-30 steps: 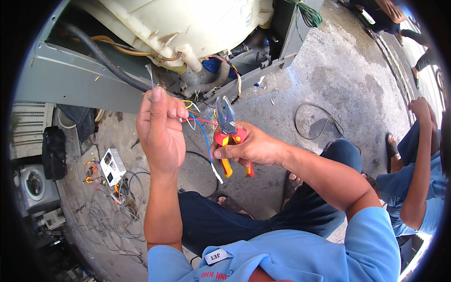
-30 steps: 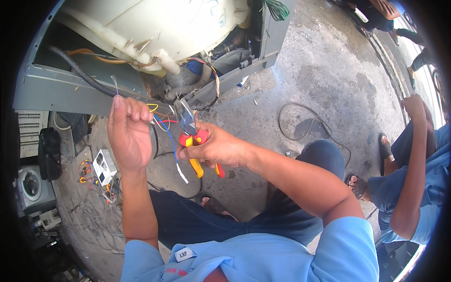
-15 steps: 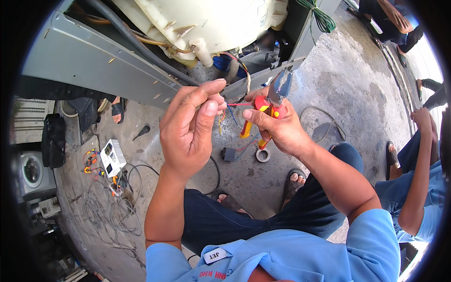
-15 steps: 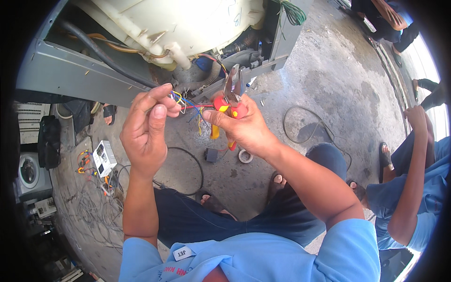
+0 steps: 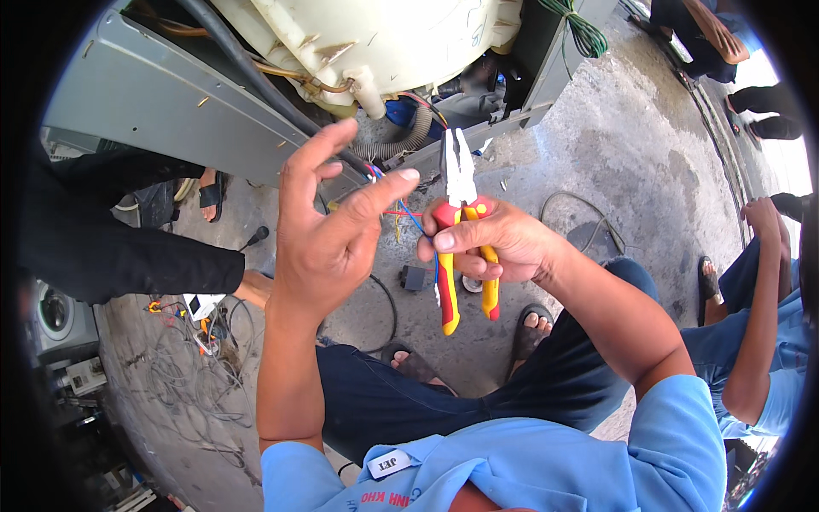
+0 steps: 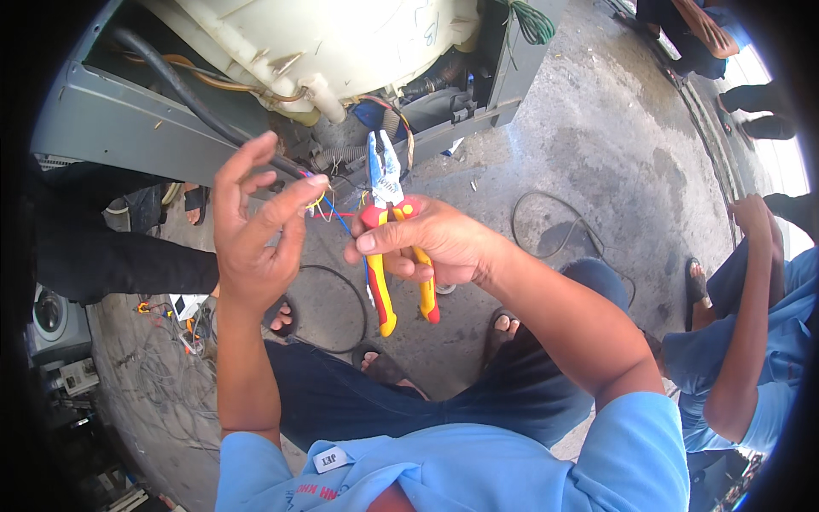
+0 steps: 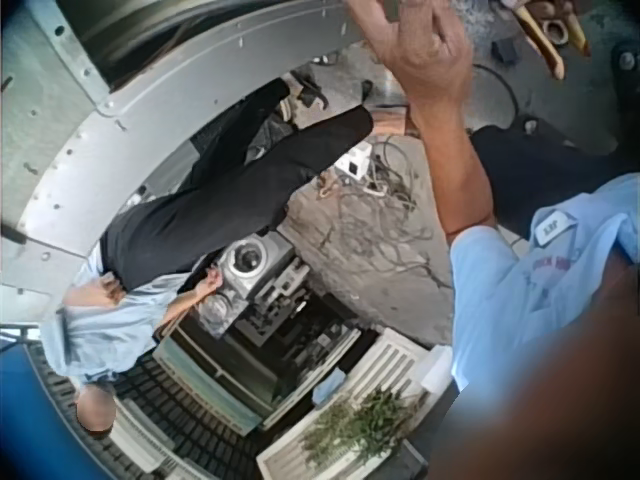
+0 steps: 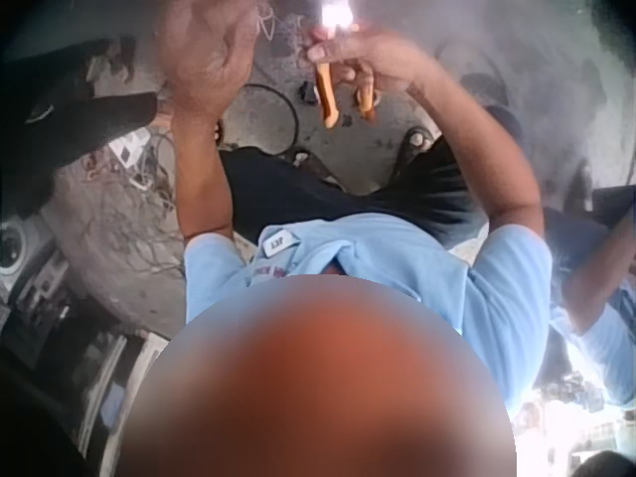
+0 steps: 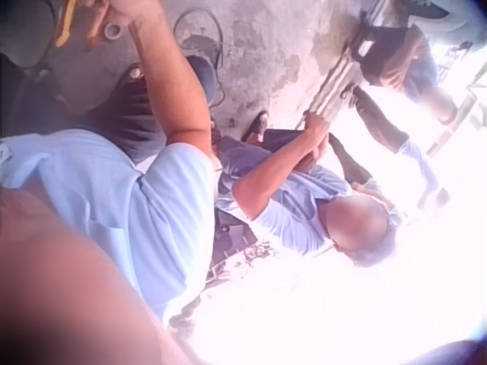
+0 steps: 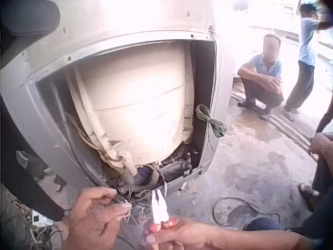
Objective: The person works on the internal components of a large appliance, likely an air conditioner, while sitting on the floor. They use a multimeter to test electrical connections and a power strip to supply power. They also strip and connect wires using pliers.
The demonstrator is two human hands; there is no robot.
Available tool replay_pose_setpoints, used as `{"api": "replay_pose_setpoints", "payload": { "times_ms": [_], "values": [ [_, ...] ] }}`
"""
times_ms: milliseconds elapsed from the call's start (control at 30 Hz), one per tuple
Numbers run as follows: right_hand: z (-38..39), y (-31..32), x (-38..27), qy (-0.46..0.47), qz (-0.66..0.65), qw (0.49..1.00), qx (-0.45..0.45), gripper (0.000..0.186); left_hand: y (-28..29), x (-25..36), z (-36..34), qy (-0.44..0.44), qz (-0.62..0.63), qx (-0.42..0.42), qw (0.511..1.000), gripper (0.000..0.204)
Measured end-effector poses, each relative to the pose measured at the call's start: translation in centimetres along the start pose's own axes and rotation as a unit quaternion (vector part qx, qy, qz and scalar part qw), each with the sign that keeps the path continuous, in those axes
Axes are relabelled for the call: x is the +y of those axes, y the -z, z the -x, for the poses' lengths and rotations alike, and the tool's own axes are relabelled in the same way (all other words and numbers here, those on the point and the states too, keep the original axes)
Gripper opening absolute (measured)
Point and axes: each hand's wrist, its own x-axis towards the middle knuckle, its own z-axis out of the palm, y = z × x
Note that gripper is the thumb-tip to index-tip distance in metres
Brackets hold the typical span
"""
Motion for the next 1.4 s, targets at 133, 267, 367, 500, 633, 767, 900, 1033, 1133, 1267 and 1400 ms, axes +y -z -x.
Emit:
{"api": "replay_pose_setpoints", "payload": {
  "times_ms": [133,267,367,500,633,767,900,1033,1133,1267,1400],
  "values": [
    [0.5,0.7,-0.6,0.009,-0.144,0.990,-0.002,0.020,-1.1,1.2,1.2,-0.112,-0.106,0.036,0.987,0.036],
    [0.8,0.2,-1.5,0.016,-0.159,0.987,0.011,0.021,-1.9,1.8,2.1,-0.151,-0.097,0.055,0.982,0.027],
    [1.0,0.4,-1.7,0.034,-0.120,0.992,0.016,0.024,-1.7,2.1,1.6,-0.165,-0.086,-0.011,0.983,0.033],
    [1.3,0.6,-1.7,0.050,-0.017,0.996,0.078,0.024,-0.6,3.6,0.7,-0.083,-0.077,-0.068,0.991,0.031],
    [0.9,0.3,-1.2,0.040,-0.028,0.995,0.086,0.023,-2.6,4.2,0.5,-0.091,-0.069,-0.048,0.992,0.034],
    [1.2,0.3,-1.3,0.037,-0.033,0.995,0.086,0.023,-3.6,3.8,0.3,-0.089,0.030,-0.024,0.995,0.025],
    [1.0,1.4,-1.7,0.086,0.292,0.907,0.290,0.030,-3.7,2.5,0.5,0.220,0.337,-0.012,0.915,0.008],
    [0.4,2.4,0.1,0.267,0.515,0.745,0.330,0.041,-4.0,2.6,0.1,0.336,0.356,0.033,0.871,0.013],
    [-0.1,1.7,1.0,0.318,0.502,0.756,0.274,0.043,-4.5,2.6,-0.3,0.330,0.346,0.024,0.878,0.015],
    [-0.3,1.1,1.3,0.366,0.526,0.715,0.280,0.038,-5.0,2.9,-0.3,0.203,0.200,-0.002,0.958,0.014],
    [0.0,0.6,0.5,0.257,0.562,0.706,0.346,0.028,-4.9,3.2,-0.3,0.173,0.184,-0.014,0.968,0.015]
  ]
}}
